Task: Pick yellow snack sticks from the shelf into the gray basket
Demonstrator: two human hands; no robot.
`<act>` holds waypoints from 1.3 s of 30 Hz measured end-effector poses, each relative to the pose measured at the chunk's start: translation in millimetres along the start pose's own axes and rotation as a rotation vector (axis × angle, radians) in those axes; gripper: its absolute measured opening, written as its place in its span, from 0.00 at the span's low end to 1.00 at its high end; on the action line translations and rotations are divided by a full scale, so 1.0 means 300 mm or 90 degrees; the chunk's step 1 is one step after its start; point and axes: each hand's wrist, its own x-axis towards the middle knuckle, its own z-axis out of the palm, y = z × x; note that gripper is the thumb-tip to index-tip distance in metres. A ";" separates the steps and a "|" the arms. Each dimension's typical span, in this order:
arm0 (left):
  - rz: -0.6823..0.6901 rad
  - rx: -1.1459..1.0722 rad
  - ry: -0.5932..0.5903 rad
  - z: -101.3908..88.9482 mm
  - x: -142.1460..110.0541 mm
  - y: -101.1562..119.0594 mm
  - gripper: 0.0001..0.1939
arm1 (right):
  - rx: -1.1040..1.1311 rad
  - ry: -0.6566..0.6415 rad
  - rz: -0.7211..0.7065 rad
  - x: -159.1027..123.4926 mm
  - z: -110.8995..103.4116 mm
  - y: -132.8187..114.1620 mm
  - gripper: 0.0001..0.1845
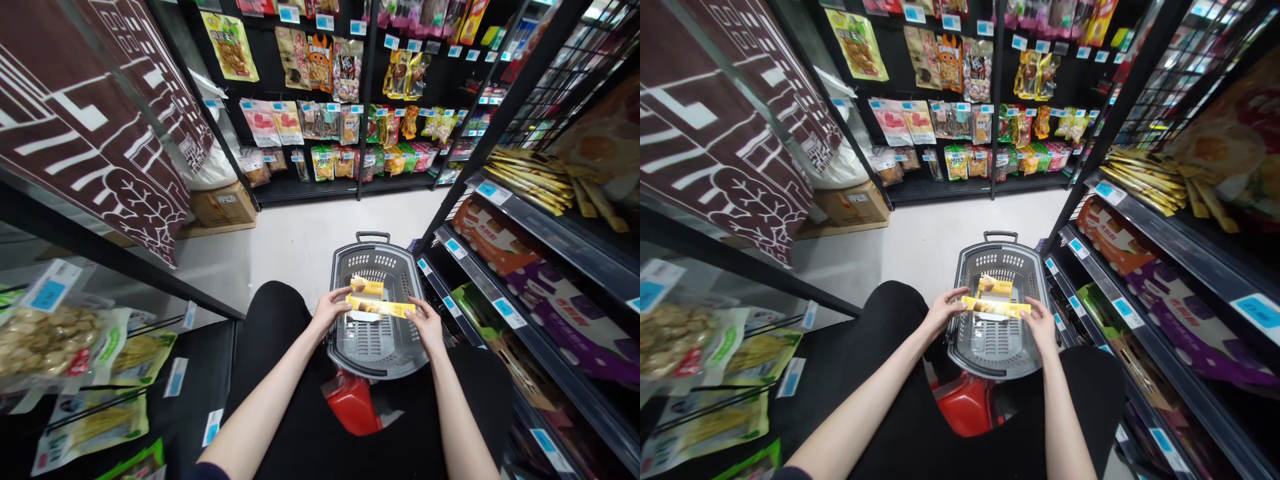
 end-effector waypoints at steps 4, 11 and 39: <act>-0.028 -0.004 -0.010 -0.008 0.003 -0.007 0.25 | 0.009 0.008 0.026 0.006 -0.006 0.008 0.24; -0.068 0.006 -0.003 0.010 -0.014 0.007 0.16 | 0.059 0.045 0.023 0.015 -0.007 0.018 0.22; -0.164 0.899 -0.314 0.092 -0.057 -0.075 0.22 | -0.719 0.095 0.237 0.338 0.149 0.530 0.11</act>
